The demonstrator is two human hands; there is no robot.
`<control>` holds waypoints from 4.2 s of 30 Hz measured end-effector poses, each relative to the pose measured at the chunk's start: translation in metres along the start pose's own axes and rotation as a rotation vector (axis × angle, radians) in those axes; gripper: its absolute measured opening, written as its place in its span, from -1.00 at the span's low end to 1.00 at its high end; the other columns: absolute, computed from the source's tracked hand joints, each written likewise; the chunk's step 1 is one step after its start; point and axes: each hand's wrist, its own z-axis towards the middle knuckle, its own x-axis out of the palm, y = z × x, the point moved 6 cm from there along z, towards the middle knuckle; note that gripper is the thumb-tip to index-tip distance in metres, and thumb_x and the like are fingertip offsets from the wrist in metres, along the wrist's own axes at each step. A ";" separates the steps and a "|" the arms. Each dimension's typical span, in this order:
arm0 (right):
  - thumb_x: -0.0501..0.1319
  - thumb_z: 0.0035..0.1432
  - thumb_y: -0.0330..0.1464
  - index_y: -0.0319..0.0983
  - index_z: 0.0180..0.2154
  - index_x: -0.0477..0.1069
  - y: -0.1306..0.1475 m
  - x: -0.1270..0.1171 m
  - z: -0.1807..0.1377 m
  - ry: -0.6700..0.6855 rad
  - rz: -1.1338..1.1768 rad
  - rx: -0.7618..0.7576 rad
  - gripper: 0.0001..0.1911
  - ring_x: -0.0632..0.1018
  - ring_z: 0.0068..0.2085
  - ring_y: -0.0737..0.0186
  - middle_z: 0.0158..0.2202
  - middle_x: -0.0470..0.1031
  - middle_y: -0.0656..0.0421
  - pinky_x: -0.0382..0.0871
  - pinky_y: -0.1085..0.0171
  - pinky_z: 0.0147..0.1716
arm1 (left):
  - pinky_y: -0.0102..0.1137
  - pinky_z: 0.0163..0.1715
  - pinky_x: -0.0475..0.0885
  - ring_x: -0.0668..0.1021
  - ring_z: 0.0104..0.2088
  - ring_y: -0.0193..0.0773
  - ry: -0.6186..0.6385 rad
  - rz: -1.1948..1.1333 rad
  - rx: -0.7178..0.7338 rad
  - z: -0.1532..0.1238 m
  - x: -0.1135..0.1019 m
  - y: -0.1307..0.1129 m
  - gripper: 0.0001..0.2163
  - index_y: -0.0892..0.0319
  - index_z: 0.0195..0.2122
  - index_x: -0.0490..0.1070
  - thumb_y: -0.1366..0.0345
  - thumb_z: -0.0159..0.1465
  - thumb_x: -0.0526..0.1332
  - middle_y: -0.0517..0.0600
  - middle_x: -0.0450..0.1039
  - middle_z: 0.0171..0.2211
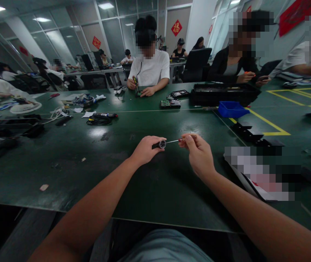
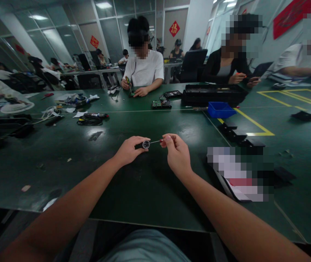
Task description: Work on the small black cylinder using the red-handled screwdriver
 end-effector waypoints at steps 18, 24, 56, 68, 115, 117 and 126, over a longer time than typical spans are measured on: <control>0.22 0.29 -0.09 -0.16 -0.23 0.46 -0.015 -0.005 0.005 -0.080 0.129 0.099 -0.72 0.54 -0.33 0.25 -0.33 0.53 0.21 0.46 0.16 -0.23 | -0.06 0.14 0.32 0.53 0.06 -0.10 -0.013 0.084 -0.008 0.002 -0.003 0.007 -0.67 0.07 0.09 0.51 0.33 0.30 0.34 0.03 0.57 0.04; 0.14 0.36 -0.14 -0.18 -0.19 0.44 0.008 -0.002 0.000 -0.010 -0.084 -0.060 -0.74 0.57 -0.31 0.19 -0.35 0.56 0.16 0.47 0.12 -0.21 | -0.09 0.10 0.36 0.55 0.03 -0.10 -0.032 0.049 -0.014 0.002 -0.004 0.004 -0.66 0.06 0.10 0.51 0.30 0.29 0.35 0.02 0.58 0.02; 0.13 0.36 -0.16 -0.17 -0.17 0.42 0.010 0.005 -0.003 0.064 -0.215 -0.066 -0.76 0.62 -0.26 0.14 -0.30 0.60 0.12 0.49 0.09 -0.18 | -0.13 0.09 0.39 0.55 0.01 -0.11 -0.053 0.003 -0.073 0.001 -0.004 0.004 -0.66 0.06 0.05 0.54 0.35 0.23 0.40 0.02 0.57 -0.01; 0.09 0.39 -0.22 -0.13 -0.14 0.38 0.026 -0.002 -0.005 0.012 -0.283 -0.208 -0.83 0.61 -0.26 0.14 -0.30 0.58 0.16 0.44 0.12 -0.20 | -0.13 0.06 0.41 0.56 -0.01 -0.11 -0.046 0.000 -0.089 0.000 -0.002 0.007 -0.65 0.07 0.04 0.54 0.34 0.22 0.41 0.03 0.57 -0.02; 0.11 0.40 -0.31 -0.15 -0.10 0.39 0.058 -0.015 -0.017 -0.090 -0.317 -0.435 -0.88 0.61 -0.28 0.19 -0.29 0.57 0.17 0.47 0.17 -0.24 | -0.26 -0.10 0.42 0.56 -0.13 -0.13 0.121 0.017 -0.234 0.017 0.011 -0.016 -0.81 0.14 -0.11 0.53 0.31 0.33 0.16 0.06 0.55 -0.12; 0.11 0.40 -0.31 -0.15 -0.10 0.39 0.059 -0.015 -0.016 -0.085 -0.321 -0.436 -0.88 0.61 -0.28 0.18 -0.29 0.57 0.17 0.48 0.17 -0.25 | -0.23 -0.08 0.43 0.56 -0.10 -0.09 0.206 0.149 -0.222 0.023 0.022 -0.016 -0.74 0.13 -0.01 0.54 0.29 0.34 0.15 0.09 0.54 -0.07; 0.10 0.40 -0.30 -0.17 -0.11 0.39 0.058 -0.013 -0.015 -0.053 -0.331 -0.424 -0.87 0.61 -0.27 0.18 -0.28 0.58 0.14 0.49 0.16 -0.24 | -0.22 -0.19 0.43 0.57 -0.15 -0.01 0.324 0.328 -0.225 0.041 0.040 -0.006 -0.72 0.12 -0.14 0.63 0.21 0.37 0.11 0.14 0.56 -0.14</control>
